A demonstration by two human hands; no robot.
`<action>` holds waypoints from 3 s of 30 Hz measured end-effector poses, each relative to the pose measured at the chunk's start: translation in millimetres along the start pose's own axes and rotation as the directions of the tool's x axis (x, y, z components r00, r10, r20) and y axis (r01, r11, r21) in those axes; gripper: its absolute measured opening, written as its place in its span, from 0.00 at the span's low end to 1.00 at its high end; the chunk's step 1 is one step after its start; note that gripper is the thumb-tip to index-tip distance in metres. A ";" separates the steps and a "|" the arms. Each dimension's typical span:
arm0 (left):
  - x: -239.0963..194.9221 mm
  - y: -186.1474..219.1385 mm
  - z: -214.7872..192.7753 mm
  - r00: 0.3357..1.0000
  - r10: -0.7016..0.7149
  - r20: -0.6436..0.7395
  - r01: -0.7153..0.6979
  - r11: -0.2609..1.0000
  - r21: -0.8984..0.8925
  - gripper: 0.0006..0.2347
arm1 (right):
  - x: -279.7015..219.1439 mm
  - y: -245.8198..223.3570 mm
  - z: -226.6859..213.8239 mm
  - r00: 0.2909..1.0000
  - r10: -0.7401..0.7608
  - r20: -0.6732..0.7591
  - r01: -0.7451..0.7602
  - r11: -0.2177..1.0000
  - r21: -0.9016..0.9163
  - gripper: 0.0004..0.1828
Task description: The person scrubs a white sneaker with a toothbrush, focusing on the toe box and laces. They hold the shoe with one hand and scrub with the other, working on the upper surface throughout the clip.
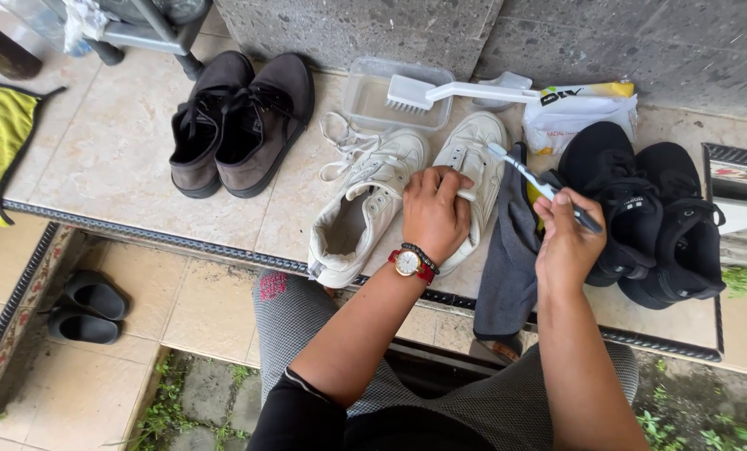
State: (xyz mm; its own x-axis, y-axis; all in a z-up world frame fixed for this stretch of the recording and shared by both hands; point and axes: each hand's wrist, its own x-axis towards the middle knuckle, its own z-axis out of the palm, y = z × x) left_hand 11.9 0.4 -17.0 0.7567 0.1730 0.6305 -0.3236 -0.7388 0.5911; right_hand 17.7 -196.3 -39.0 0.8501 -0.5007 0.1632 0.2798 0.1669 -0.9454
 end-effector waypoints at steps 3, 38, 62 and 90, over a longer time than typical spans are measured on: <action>-0.5 4.5 -6.3 1.000 -0.024 0.015 0.024 1.000 0.008 0.05 | 1.8 -3.4 23.9 1.000 -0.016 0.005 0.016 0.998 0.065 0.03; 0.9 -0.4 -4.8 0.999 -0.026 0.030 0.028 0.998 -0.055 0.06 | -2.7 2.7 21.1 0.998 0.037 -0.045 -0.032 0.992 0.124 0.07; -0.6 -4.5 -3.1 0.999 -0.053 0.002 0.053 0.994 -0.094 0.07 | 7.8 1.9 21.6 0.996 0.038 -0.076 -0.023 0.982 0.187 0.05; -0.2 -3.0 7.7 0.999 0.009 0.053 -0.011 0.999 0.040 0.13 | -33.2 -11.8 -10.0 0.992 0.116 0.054 -0.118 0.993 0.030 0.14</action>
State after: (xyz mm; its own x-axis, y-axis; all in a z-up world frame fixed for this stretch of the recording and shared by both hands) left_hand 17.2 -2.5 -22.8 0.7828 0.1319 0.6082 -0.3087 -0.7663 0.5635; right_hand -18.3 -190.2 -36.1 0.8996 -0.4314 0.0676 0.1910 0.2497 -0.9493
